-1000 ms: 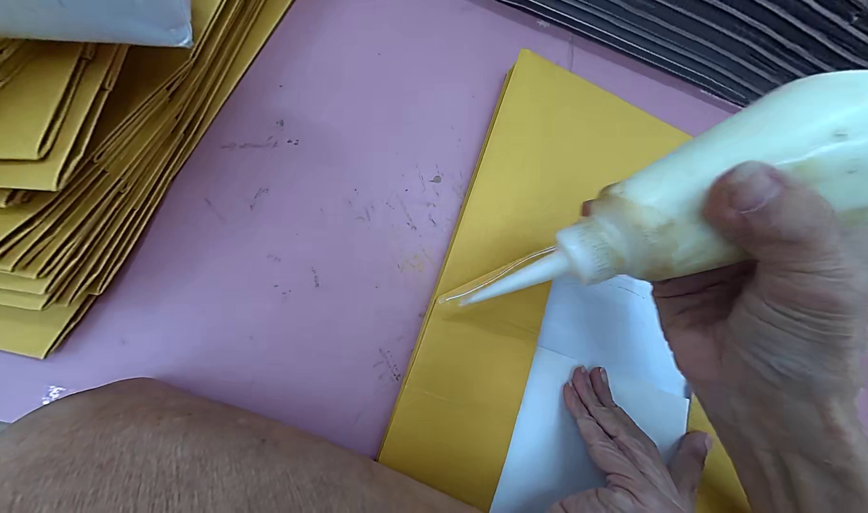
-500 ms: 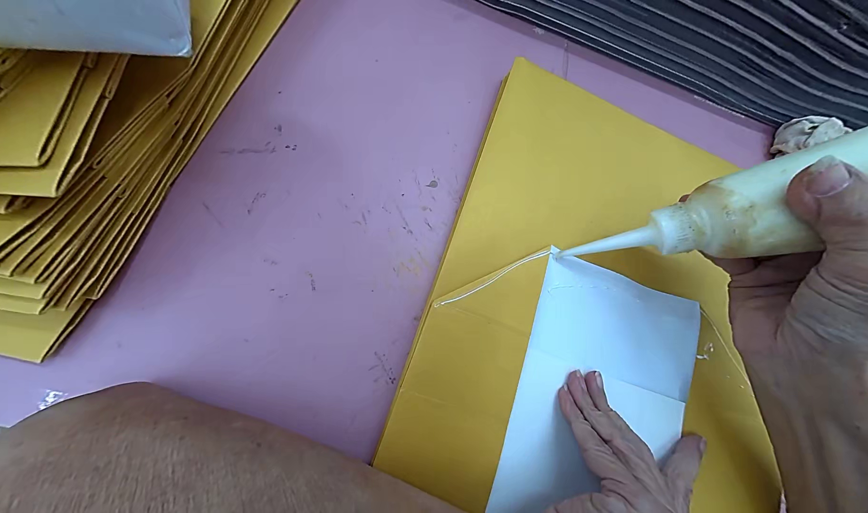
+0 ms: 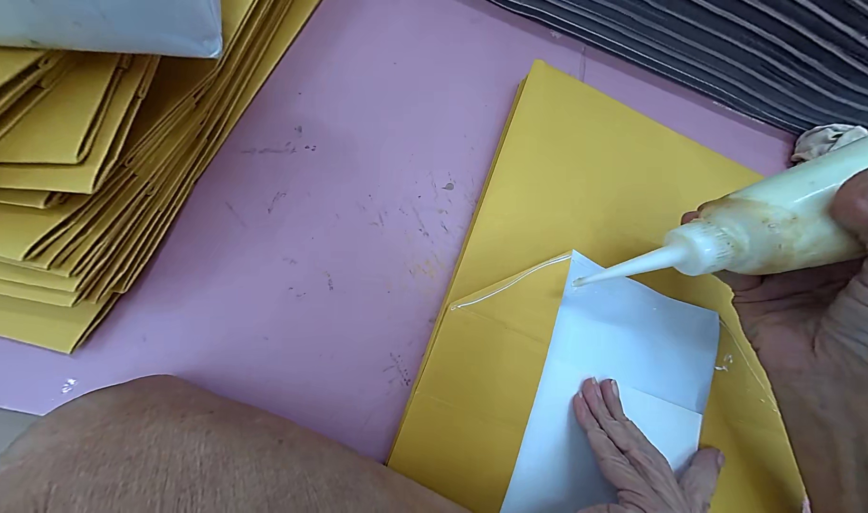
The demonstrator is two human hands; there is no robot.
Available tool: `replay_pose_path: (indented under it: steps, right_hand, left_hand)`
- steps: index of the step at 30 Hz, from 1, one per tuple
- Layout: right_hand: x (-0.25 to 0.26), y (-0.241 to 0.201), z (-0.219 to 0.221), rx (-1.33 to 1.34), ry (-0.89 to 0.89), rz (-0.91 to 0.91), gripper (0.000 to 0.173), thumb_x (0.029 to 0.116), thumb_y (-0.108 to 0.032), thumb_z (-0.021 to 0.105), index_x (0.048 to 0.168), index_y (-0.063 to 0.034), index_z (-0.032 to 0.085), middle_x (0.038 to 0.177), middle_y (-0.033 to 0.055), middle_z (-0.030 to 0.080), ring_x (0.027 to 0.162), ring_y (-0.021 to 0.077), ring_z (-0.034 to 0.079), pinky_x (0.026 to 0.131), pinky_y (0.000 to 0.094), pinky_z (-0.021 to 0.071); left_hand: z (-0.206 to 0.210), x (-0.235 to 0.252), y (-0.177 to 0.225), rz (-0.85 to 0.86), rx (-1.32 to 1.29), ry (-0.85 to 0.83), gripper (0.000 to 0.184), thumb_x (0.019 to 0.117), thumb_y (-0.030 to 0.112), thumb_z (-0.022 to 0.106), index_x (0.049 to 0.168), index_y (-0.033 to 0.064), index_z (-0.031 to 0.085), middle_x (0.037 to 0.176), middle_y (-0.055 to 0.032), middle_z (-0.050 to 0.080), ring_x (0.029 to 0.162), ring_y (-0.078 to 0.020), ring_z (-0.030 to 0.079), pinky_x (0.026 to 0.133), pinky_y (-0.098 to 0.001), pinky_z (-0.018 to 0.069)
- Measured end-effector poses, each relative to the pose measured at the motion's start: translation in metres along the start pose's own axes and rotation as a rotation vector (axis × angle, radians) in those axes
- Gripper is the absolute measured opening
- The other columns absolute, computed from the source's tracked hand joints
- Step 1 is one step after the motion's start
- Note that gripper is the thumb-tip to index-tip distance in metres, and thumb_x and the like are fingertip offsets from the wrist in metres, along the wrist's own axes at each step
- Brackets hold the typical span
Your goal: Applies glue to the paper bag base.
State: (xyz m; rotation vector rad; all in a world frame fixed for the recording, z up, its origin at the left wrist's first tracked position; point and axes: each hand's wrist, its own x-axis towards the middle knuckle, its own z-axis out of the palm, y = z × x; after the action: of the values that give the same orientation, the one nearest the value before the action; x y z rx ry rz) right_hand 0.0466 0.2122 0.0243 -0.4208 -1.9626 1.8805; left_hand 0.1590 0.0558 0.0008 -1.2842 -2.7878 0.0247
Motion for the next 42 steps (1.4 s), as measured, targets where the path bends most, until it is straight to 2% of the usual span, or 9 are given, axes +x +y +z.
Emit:
replay_pose_path:
  steps: [7,17,20,26,28,32,37,40,42]
  right_hand:
    - [-0.006,0.000,0.014,0.001,-0.010,-0.010,0.024,0.0951,-0.026,0.071,0.115,-0.0218,0.058,0.099,-0.0038,0.074,0.083,0.0129,0.076,0.071,0.0296,0.0655]
    - [0.001,0.002,0.008,-0.004,-0.026,-0.093,0.034,0.0932,-0.024,0.073,0.122,-0.0179,0.056,0.105,0.0000,0.073,0.090,0.0177,0.076,0.075,0.0332,0.0660]
    - [-0.008,0.005,0.008,-0.048,-0.083,-0.115,0.042,0.0868,-0.027,0.079,0.121,-0.0189,0.055,0.104,0.0000,0.073,0.092,0.0187,0.075,0.077,0.0349,0.0654]
    - [-0.023,0.001,0.020,-0.038,-0.118,-0.243,0.066,0.0721,-0.024,0.091,0.124,-0.0126,0.051,0.106,0.0069,0.072,0.096,0.0258,0.075,0.080,0.0415,0.0659]
    - [-0.026,0.000,0.028,-0.028,-0.121,-0.287,0.069,0.0693,-0.023,0.092,0.123,-0.0111,0.051,0.106,0.0085,0.071,0.095,0.0274,0.074,0.080,0.0435,0.0658]
    - [-0.030,-0.002,0.042,-0.032,-0.171,-0.338,0.070,0.0707,-0.026,0.093,0.124,-0.0103,0.049,0.110,0.0103,0.071,0.100,0.0299,0.073,0.083,0.0457,0.0653]
    - [-0.035,-0.007,0.060,-0.043,-0.216,-0.366,0.060,0.0737,-0.026,0.091,0.118,-0.0101,0.054,0.104,0.0072,0.073,0.095,0.0258,0.075,0.079,0.0414,0.0662]
    - [-0.038,-0.009,0.069,-0.046,-0.255,-0.362,0.052,0.0770,-0.025,0.089,0.116,-0.0114,0.056,0.102,0.0036,0.074,0.092,0.0209,0.075,0.078,0.0365,0.0659]
    - [-0.039,-0.012,0.071,-0.015,-0.261,-0.316,0.050,0.0784,-0.024,0.088,0.116,-0.0119,0.057,0.101,0.0036,0.073,0.092,0.0206,0.075,0.077,0.0363,0.0658]
  left_hand:
    - [0.000,0.001,0.001,-0.012,-0.003,0.003,0.045,0.1024,0.018,0.048,0.146,0.0171,0.058,0.117,-0.0367,0.066,0.112,-0.0494,0.066,0.098,-0.0484,0.0489]
    - [-0.001,0.001,0.001,-0.032,-0.072,0.011,0.043,0.1030,0.010,0.045,0.142,0.0157,0.062,0.115,-0.0364,0.068,0.112,-0.0493,0.067,0.098,-0.0480,0.0490]
    - [-0.003,0.003,0.000,-0.026,-0.096,-0.036,0.043,0.1063,0.022,0.040,0.144,0.0140,0.059,0.119,-0.0375,0.066,0.114,-0.0488,0.066,0.097,-0.0481,0.0494]
    - [-0.002,0.006,0.005,-0.098,-0.119,-0.010,0.041,0.1050,0.012,0.042,0.138,0.0168,0.066,0.116,-0.0358,0.068,0.113,-0.0475,0.067,0.100,-0.0458,0.0481]
    - [-0.004,0.008,0.001,-0.087,-0.215,-0.061,0.040,0.1051,0.014,0.042,0.136,0.0066,0.066,0.121,-0.0393,0.064,0.116,-0.0500,0.065,0.103,-0.0458,0.0453]
    - [-0.024,0.014,-0.032,0.096,-0.577,-0.403,0.050,0.1072,0.013,0.036,0.148,-0.0153,0.038,0.146,-0.0506,0.033,0.136,-0.0622,0.039,0.117,-0.0525,0.0281]
    - [-0.019,0.008,-0.028,0.079,-0.533,-0.270,0.046,0.1046,0.009,0.041,0.144,-0.0142,0.047,0.140,-0.0497,0.041,0.132,-0.0622,0.045,0.113,-0.0529,0.0339]
    - [-0.027,0.009,-0.031,0.099,-0.475,-0.355,0.045,0.1062,0.007,0.038,0.146,-0.0130,0.044,0.144,-0.0478,0.039,0.136,-0.0597,0.042,0.115,-0.0510,0.0323]
    - [-0.011,0.004,-0.008,0.003,-0.158,-0.108,0.039,0.1038,0.013,0.045,0.135,0.0035,0.065,0.127,-0.0363,0.063,0.121,-0.0480,0.063,0.101,-0.0449,0.0473]
